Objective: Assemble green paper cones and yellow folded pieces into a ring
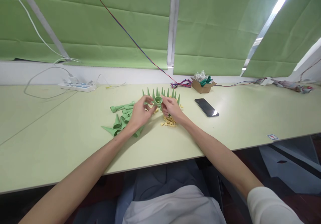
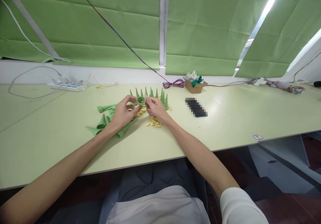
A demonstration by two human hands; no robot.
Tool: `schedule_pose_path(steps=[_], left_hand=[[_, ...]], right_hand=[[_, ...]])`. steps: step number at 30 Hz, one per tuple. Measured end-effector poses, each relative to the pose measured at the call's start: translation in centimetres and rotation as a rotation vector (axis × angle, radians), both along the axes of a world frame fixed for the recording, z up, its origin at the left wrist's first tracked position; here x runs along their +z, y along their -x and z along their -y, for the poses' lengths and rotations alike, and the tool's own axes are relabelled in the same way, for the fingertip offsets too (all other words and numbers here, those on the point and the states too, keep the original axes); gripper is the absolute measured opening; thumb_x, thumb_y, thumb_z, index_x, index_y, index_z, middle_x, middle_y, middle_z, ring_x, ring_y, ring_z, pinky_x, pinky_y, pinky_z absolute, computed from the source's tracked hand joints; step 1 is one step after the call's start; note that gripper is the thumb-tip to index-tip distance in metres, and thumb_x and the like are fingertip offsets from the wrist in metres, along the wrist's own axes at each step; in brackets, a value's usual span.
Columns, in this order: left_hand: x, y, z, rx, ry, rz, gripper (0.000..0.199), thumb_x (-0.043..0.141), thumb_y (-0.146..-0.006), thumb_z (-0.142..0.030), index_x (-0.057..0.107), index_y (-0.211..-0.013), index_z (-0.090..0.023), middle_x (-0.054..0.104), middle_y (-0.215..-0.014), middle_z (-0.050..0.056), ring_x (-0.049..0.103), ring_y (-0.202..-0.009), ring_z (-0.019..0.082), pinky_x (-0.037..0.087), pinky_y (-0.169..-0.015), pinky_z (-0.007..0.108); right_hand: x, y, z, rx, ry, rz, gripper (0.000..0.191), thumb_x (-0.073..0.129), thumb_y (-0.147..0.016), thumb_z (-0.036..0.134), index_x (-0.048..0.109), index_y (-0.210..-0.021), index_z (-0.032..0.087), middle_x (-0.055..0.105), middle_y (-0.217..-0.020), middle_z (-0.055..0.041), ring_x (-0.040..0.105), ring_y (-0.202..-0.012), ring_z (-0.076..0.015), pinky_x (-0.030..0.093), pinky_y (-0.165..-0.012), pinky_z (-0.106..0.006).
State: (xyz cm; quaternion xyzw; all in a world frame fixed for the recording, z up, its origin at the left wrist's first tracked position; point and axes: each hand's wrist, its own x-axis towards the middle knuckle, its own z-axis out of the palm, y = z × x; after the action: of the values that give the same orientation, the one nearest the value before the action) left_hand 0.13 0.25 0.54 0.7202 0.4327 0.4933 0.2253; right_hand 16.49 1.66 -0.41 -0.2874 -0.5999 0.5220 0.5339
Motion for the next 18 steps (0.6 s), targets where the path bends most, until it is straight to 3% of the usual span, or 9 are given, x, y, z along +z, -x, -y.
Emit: schedule_pose_path(steps=[3, 8, 13, 18], left_hand=[[0.3, -0.1, 0.0, -0.045, 0.214, 0.119, 0.027, 0.072, -0.079, -0.04, 0.058, -0.083, -0.018, 0.059, -0.079, 0.001, 0.049, -0.052, 0.009, 0.039, -0.047, 0.022], [0.8, -0.3, 0.2, -0.303, 0.58, 0.396, 0.045, 0.068, -0.08, -0.059, 0.062, -0.076, -0.014, 0.057, -0.075, 0.004, 0.05, -0.05, 0.011, 0.034, -0.039, 0.023], [1.2, -0.4, 0.3, -0.357, 0.653, 0.46, 0.046, 0.074, -0.076, -0.058, 0.062, -0.078, -0.014, 0.057, -0.073, 0.004, 0.05, -0.05, 0.01, 0.033, -0.038, 0.022], [1.2, -0.1, 0.5, -0.391, 0.591, 0.439, 0.045, 0.077, -0.074, -0.057, 0.059, -0.078, -0.016, 0.055, -0.071, 0.001, 0.051, -0.052, 0.011, 0.033, -0.039, 0.023]], right_hand=[[0.1, 0.0, 0.0, -0.026, -0.025, -0.028, 0.056, 0.06, -0.085, 0.069, 0.04, -0.062, 0.022, 0.033, -0.045, 0.0087, 0.03, -0.036, -0.006, 0.029, -0.034, -0.022], [0.1, 0.0, 0.3, -0.026, -0.055, 0.003, 0.053, 0.061, -0.084, 0.068, 0.044, -0.067, 0.022, 0.035, -0.048, 0.0092, 0.029, -0.037, -0.0057, 0.029, -0.036, -0.022], [0.0, -0.2, 0.1, 0.015, -0.099, 0.079, 0.052, 0.059, -0.087, 0.067, 0.047, -0.068, 0.021, 0.037, -0.048, 0.0086, 0.031, -0.039, -0.0059, 0.032, -0.038, -0.022], [-0.1, -0.4, 0.1, 0.006, -0.083, 0.109, 0.052, 0.059, -0.086, 0.069, 0.046, -0.069, 0.021, 0.035, -0.045, 0.0093, 0.03, -0.038, -0.0061, 0.032, -0.038, -0.022]])
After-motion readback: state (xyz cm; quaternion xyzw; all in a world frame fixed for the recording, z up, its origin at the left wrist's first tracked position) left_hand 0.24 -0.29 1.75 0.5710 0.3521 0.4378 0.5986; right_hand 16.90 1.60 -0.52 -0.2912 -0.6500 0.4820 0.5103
